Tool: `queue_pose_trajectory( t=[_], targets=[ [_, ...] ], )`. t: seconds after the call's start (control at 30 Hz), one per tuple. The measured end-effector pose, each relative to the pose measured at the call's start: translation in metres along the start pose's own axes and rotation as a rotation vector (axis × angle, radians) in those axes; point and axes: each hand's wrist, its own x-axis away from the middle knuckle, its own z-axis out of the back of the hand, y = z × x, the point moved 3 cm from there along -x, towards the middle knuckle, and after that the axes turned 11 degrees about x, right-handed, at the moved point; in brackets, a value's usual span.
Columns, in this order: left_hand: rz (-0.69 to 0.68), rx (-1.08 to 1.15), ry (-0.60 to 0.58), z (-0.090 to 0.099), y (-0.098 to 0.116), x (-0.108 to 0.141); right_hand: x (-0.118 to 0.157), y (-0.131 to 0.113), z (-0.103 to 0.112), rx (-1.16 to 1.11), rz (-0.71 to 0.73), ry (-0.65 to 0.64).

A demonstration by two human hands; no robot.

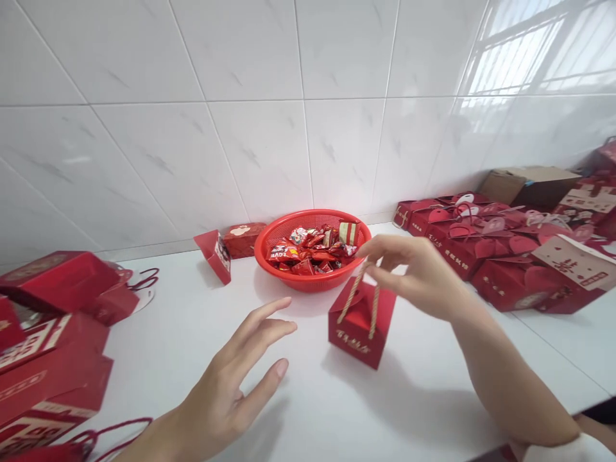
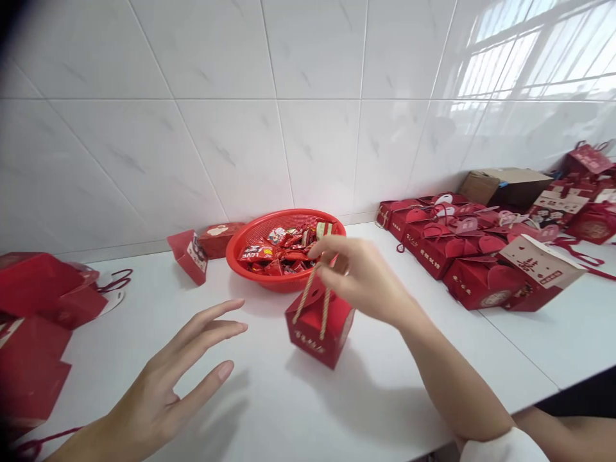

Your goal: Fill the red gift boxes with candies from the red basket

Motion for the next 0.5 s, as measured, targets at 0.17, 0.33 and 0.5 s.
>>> queue_pose_trajectory(
  t=[0.17,0.33,0.5],
  targets=[
    [-0.014,0.012,-0.035,-0.003,-0.006,0.0,0.02,0.019,0.066,0.127,-0.17,0.364],
    [0.008,0.026,-0.054,-0.002,-0.01,-0.001,0.041,0.053,0.098,0.208,-0.395,0.564],
    [0.016,-0.004,-0.071,0.001,-0.009,-0.002,0.074,0.091,0.112,0.25,-0.63,0.691]
  ],
)
